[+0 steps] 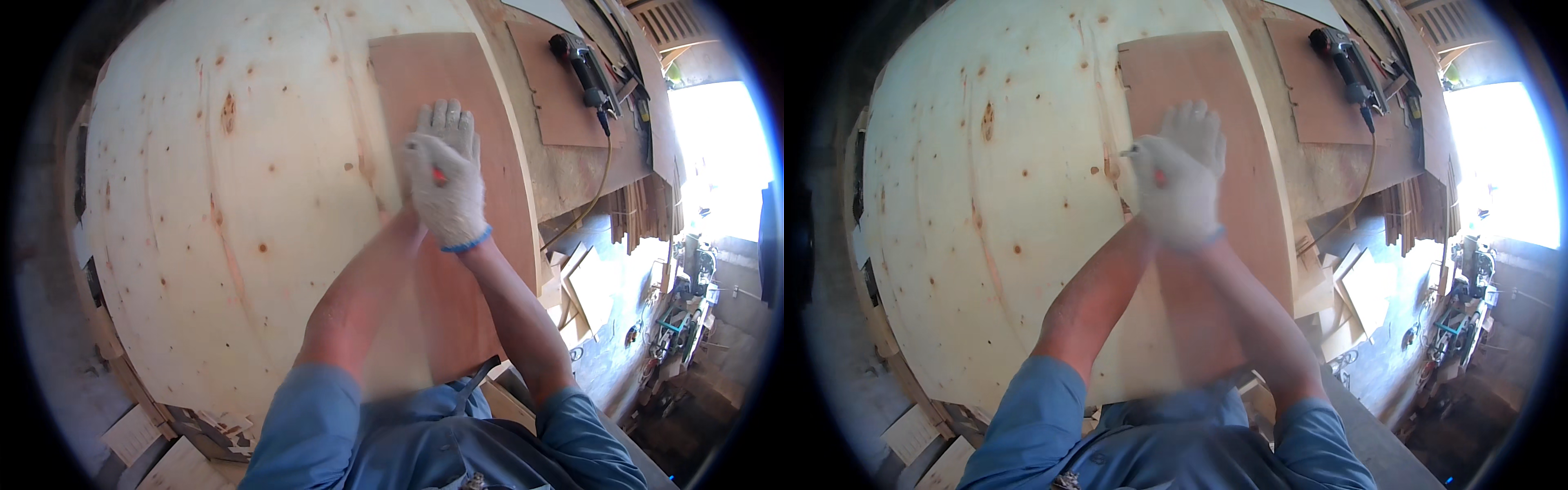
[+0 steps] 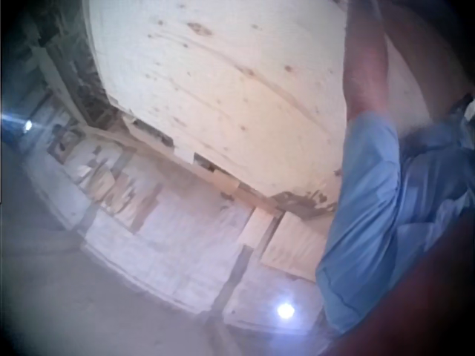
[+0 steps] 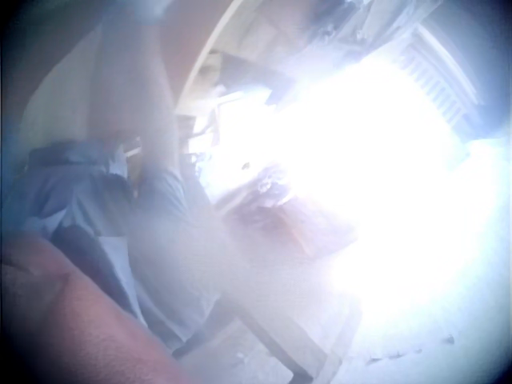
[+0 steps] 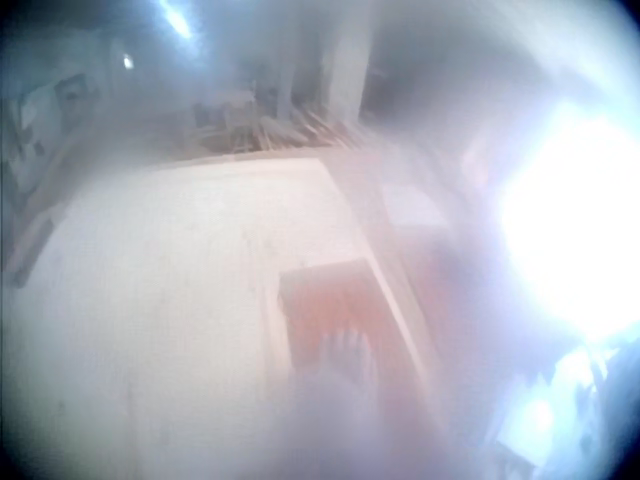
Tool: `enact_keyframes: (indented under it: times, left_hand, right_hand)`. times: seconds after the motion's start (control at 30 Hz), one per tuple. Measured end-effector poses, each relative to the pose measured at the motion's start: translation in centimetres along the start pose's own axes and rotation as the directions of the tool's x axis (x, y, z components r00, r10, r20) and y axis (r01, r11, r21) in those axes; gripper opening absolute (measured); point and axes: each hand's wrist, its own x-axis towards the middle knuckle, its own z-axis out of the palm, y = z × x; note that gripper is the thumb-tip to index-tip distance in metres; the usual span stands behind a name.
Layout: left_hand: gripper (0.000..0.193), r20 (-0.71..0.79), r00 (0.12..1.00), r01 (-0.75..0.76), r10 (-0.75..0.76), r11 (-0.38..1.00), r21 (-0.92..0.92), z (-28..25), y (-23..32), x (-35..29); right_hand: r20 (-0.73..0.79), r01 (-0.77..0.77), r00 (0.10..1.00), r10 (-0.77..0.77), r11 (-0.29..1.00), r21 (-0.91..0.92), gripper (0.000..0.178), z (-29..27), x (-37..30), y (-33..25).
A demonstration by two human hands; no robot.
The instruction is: The person places a rectangular wooden template on a large plywood sheet and traces its outline with a red pencil. The person repeatedly repositions the template and traces new outlines in different locations on the plywood.
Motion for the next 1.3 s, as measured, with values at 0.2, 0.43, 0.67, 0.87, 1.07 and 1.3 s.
enact_keyframes:
  times: [0.2, 0.43, 0.67, 0.87, 1.07, 1.3]
  left_hand:
    - [0.03, -0.072, 0.997, -0.041, 0.04, 0.999, -0.013, 1.3, -0.9, -0.1]
    - [0.023, 0.255, 0.877, -0.384, 0.408, 0.913, -0.14, -1.0, -4.9, 2.5]
    - [0.023, 0.337, 0.648, -0.704, 0.683, 0.706, -0.077, -0.7, -9.0, 5.7]
    - [0.034, 0.482, 0.664, -0.574, 0.571, 0.803, -0.161, -2.7, -6.8, 5.8]
    - [0.065, 0.695, 0.619, -0.382, 0.367, 0.913, -0.142, -3.0, -5.1, 4.8]
    - [0.072, 0.697, 0.626, -0.548, 0.35, 0.833, 0.075, -3.7, -6.3, 3.5]
  right_hand:
    - [0.035, -0.243, 0.97, 0.241, 0.941, 0.235, 0.028, -5.0, -9.0, 3.1]
    - [0.044, -0.047, 0.998, 0.046, 0.999, 0.013, 0.028, -1.6, -12.3, 3.6]
    - [0.074, 0.162, 0.986, -0.149, 0.96, -0.228, 0.023, 3.9, -6.6, 3.4]
    - [0.198, 0.098, 0.98, -0.038, 0.946, -0.308, 0.019, 6.0, -3.4, 4.7]
    - [0.213, 0.053, 0.976, 0.034, 0.92, -0.389, 0.017, 3.4, -8.7, 2.0]
    - [0.492, -0.024, 0.842, 0.221, 0.927, -0.375, 0.04, -5.5, -21.4, -3.2]
